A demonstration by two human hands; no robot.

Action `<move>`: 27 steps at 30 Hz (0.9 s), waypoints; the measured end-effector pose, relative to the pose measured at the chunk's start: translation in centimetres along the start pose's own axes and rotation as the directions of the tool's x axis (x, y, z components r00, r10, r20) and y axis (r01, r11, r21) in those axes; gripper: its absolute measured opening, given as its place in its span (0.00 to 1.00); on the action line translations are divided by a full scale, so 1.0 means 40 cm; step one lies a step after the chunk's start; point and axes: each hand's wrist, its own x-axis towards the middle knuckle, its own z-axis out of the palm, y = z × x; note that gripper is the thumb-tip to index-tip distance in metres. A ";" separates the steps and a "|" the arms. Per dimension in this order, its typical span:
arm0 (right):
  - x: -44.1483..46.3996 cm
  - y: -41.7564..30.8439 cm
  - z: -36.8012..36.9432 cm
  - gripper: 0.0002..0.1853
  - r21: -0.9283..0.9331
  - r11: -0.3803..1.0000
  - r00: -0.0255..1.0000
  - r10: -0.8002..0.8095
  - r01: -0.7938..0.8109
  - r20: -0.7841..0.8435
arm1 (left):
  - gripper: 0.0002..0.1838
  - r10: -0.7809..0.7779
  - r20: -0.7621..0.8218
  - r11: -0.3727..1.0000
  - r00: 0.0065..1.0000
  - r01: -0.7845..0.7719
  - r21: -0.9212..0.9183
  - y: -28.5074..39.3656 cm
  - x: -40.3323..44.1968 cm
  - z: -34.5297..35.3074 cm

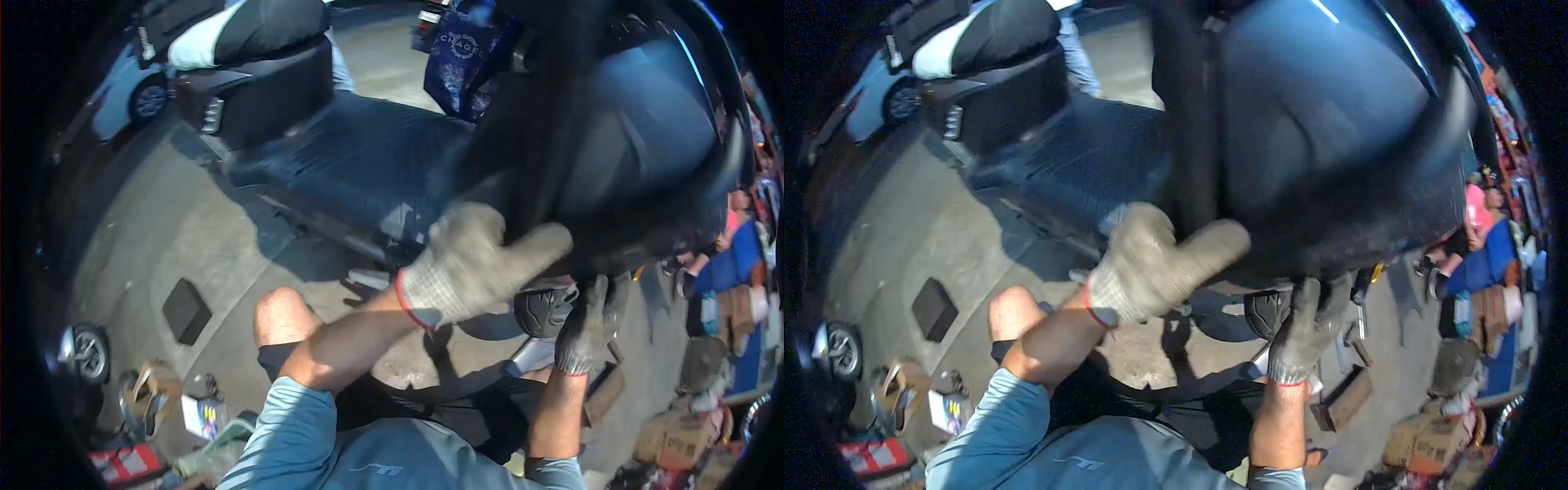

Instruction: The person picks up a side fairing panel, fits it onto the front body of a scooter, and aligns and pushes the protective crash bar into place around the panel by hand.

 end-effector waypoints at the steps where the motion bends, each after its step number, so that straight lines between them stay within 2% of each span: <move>1: -0.010 -0.012 0.018 0.21 0.098 0.992 0.996 0.080 -0.075 -0.042 | 0.09 -0.009 -0.020 0.990 1.000 0.006 -0.138 -0.002 0.000 -0.002; 2: -0.018 -0.002 0.022 0.21 0.041 0.997 0.997 0.061 -0.059 -0.052 | 0.11 0.139 -0.125 0.990 0.982 -0.135 0.042 -0.019 0.001 0.002; 3: -0.025 0.021 0.010 0.21 0.175 0.978 0.988 0.128 -0.111 -0.086 | 0.11 0.070 -0.165 0.994 0.984 -0.083 -0.073 -0.018 -0.016 0.024; 4: -0.030 0.035 0.008 0.22 0.310 0.939 0.975 0.193 -0.149 -0.114 | 0.13 -0.072 -0.241 0.947 0.968 -0.009 -0.320 -0.017 -0.001 0.025; 5: -0.034 0.038 0.015 0.22 0.264 0.956 0.977 0.167 -0.127 -0.135 | 0.16 -0.221 -0.272 0.834 0.936 0.037 -0.550 -0.021 0.017 0.012; 6: -0.042 0.037 0.018 0.23 0.239 0.963 0.967 0.174 -0.126 -0.188 | 0.24 -0.396 -0.035 0.659 0.918 0.257 -0.707 -0.018 0.019 -0.017; 7: -0.047 0.025 0.023 0.25 0.217 0.968 0.953 0.181 -0.128 -0.242 | 0.24 -0.390 -0.031 0.626 0.920 0.240 -0.742 -0.025 0.008 -0.019; 8: -0.048 0.003 0.035 0.25 0.172 0.979 0.953 0.155 -0.112 -0.261 | 0.27 -0.382 -0.023 0.609 0.924 0.233 -0.759 -0.034 -0.007 -0.011; 9: -0.054 -0.019 0.051 0.24 0.010 0.992 0.955 0.123 -0.125 -0.269 | 0.30 -0.378 -0.015 0.591 0.926 0.229 -0.773 -0.045 -0.022 0.000; 11: -0.057 -0.053 0.063 0.24 -0.306 0.939 0.959 0.073 -0.159 -0.275 | 0.28 -0.382 0.048 0.485 0.923 0.245 -0.839 -0.057 -0.035 0.031; 13: -0.061 -0.052 0.044 0.22 -0.392 0.896 0.934 0.066 -0.211 -0.352 | 0.25 -0.321 -0.114 0.633 0.940 0.123 -0.764 -0.071 -0.048 0.043; 14: -0.060 -0.044 0.032 0.23 -0.357 0.911 0.932 0.069 -0.204 -0.357 | 0.23 -0.368 -0.034 0.557 0.929 0.191 -0.808 -0.077 -0.046 0.032; 15: -0.062 -0.047 0.021 0.25 -0.320 0.927 0.930 0.073 -0.197 -0.360 | 0.23 -0.361 -0.031 0.531 0.932 0.178 -0.829 -0.086 -0.045 0.031; 16: -0.060 -0.073 0.044 0.22 -0.294 0.927 0.941 0.140 -0.234 -0.309 | 0.23 -0.342 -0.039 0.548 0.939 0.165 -0.820 -0.093 -0.047 0.035; 17: -0.055 -0.092 0.049 0.22 -0.318 0.919 0.938 0.126 -0.233 -0.324 | 0.23 -0.325 -0.045 0.566 0.945 0.156 -0.810 -0.080 -0.044 0.042; 19: -0.050 -0.105 0.073 0.19 -0.402 0.899 0.959 0.059 -0.172 -0.277 | 0.24 -0.321 -0.043 0.516 0.946 0.137 -0.845 -0.084 -0.043 0.050; 20: -0.054 -0.088 0.034 0.18 -0.285 0.935 0.945 0.119 -0.210 -0.305 | 0.25 -0.342 -0.046 0.537 0.938 0.155 -0.829 -0.083 -0.043 0.045; 23: -0.060 -0.097 0.027 0.19 -0.271 0.925 0.934 0.178 -0.266 -0.310 | 0.26 -0.354 -0.029 0.527 0.935 0.173 -0.832 -0.084 -0.043 0.039; 24: -0.064 -0.115 0.031 0.20 -0.208 0.922 0.919 0.257 -0.326 -0.298 | 0.26 -0.350 0.021 0.505 0.936 0.208 -0.837 -0.085 -0.041 0.036; 25: -0.063 -0.112 0.028 0.20 -0.217 0.920 0.917 0.253 -0.326 -0.307 | 0.26 -0.345 0.072 0.487 0.936 0.244 -0.839 -0.085 -0.040 0.032; 27: -0.064 -0.088 0.004 0.20 -0.098 0.952 0.915 0.247 -0.291 -0.319 | 0.26 -0.344 0.087 0.457 0.935 0.247 -0.854 -0.086 -0.032 0.020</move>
